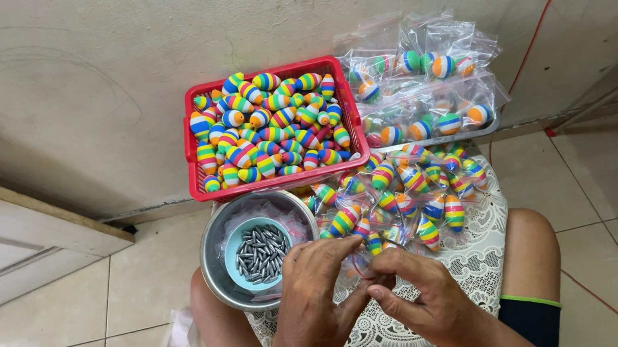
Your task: The person picks up colorful striped objects from a red basket and places them into small plastic bags, then ties each bag using a thin wire or string.
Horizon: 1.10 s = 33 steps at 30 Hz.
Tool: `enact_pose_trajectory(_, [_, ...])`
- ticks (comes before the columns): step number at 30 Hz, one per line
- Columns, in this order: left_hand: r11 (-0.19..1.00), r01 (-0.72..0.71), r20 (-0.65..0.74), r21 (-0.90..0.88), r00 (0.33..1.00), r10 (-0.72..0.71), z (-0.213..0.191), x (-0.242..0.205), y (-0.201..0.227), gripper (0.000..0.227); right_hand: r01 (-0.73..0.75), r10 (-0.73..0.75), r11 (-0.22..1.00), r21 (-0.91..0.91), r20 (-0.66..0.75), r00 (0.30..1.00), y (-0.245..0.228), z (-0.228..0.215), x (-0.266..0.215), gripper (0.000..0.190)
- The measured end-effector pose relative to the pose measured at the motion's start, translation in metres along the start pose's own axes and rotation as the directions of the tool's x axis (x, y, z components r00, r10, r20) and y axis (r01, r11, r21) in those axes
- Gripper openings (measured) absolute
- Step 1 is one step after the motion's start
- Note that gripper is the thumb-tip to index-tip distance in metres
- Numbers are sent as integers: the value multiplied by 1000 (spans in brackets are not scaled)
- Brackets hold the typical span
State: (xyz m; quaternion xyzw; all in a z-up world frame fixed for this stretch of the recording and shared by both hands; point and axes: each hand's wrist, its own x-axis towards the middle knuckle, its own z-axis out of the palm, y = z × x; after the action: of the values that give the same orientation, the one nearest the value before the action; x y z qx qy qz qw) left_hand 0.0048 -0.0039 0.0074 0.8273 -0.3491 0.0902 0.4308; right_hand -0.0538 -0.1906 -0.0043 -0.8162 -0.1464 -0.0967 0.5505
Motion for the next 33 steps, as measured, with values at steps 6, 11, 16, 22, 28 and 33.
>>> enact_pose_trajectory(6, [1000,11,-2,0,1000,-11,-2,1,0,41,40,-40,999,-9,-5,999,-3,-1,4,15])
enact_pose_trajectory(11, [1000,18,-41,9,999,-17,-3,1,-2,37,31,-31,999,8,1,1000,0,1,6,21])
enact_pose_trajectory(16, [999,37,-40,15,999,-36,-4,-1,-6,40,44,-44,999,-3,4,999,0,0,8,22])
enact_pose_trajectory(22, [995,95,-8,-8,995,-95,-11,-3,-13,43,-19,18,997,-79,-10,1000,9,-3,11,31])
enact_pose_trajectory(28, [987,160,-41,6,986,-160,-15,-7,-20,41,5,-7,1000,-22,-65,998,12,-15,40,22])
enact_pose_trajectory(33, [988,149,-57,35,988,-147,-13,-10,-26,41,44,-55,992,-117,-90,994,16,-18,92,17])
